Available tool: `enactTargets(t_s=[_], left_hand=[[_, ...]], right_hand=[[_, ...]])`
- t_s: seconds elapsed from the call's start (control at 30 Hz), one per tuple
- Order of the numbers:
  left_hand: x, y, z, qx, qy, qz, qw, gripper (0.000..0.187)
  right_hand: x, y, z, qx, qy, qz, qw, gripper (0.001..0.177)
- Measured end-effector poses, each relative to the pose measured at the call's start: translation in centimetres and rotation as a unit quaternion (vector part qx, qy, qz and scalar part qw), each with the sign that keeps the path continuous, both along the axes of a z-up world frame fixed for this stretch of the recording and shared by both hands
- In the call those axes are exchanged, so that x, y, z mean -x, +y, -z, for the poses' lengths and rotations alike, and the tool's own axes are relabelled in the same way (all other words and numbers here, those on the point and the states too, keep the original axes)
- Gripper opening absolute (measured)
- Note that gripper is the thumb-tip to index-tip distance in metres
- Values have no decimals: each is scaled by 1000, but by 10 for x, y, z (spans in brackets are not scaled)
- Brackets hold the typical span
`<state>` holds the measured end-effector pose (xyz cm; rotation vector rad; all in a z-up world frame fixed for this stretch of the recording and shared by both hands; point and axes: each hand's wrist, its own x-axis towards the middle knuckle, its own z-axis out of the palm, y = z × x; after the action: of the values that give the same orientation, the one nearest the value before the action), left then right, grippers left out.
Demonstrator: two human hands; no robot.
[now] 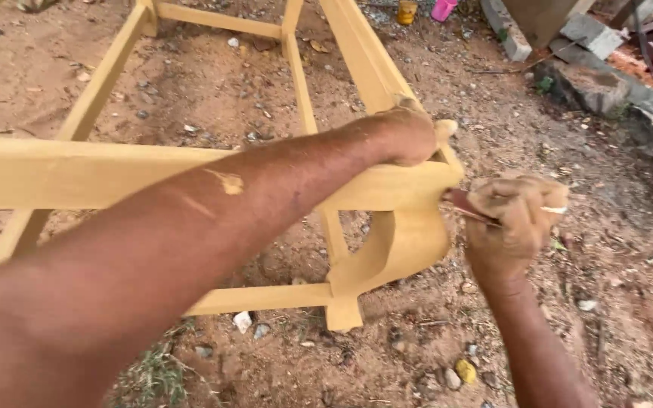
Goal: Sanding a wooden furniture frame by hand with sandpaper.
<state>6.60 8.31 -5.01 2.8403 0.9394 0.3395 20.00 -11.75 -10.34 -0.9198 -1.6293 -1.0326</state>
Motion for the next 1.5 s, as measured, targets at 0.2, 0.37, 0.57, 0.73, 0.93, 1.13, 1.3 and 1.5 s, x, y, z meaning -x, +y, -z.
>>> enactTargets(t_s=[0.2,0.37,0.57,0.73,0.93,1.13,1.3,1.5], left_hand=[[74,-108,-72,235,-106,-105,960,93],[4,-10,-8,-23,38,-14,999,57],[32,-46,-33,105,-32,-43,993,77],[8,-17,-12,-6,-3,-9,1000,61],[30,-48,-34,83,-35,-28,996,73],[20,-37,-26,69,-22,-25,997,72],[41,-59,-42,-12,44,34,998,52],[18,-32,-22,-62,53,44,996,49]], right_hand=[[66,-9,-12,75,-9,4,997,32],[49,-12,-17,46,0,22,999,39],[74,-8,-22,37,-33,10,999,40],[48,-8,-14,66,-80,-56,993,42],[82,-8,-12,83,-149,-82,982,23],[36,-16,3,63,-84,-24,994,28],[89,-36,-32,105,-129,-16,986,23],[36,-21,-6,69,-97,7,993,33]])
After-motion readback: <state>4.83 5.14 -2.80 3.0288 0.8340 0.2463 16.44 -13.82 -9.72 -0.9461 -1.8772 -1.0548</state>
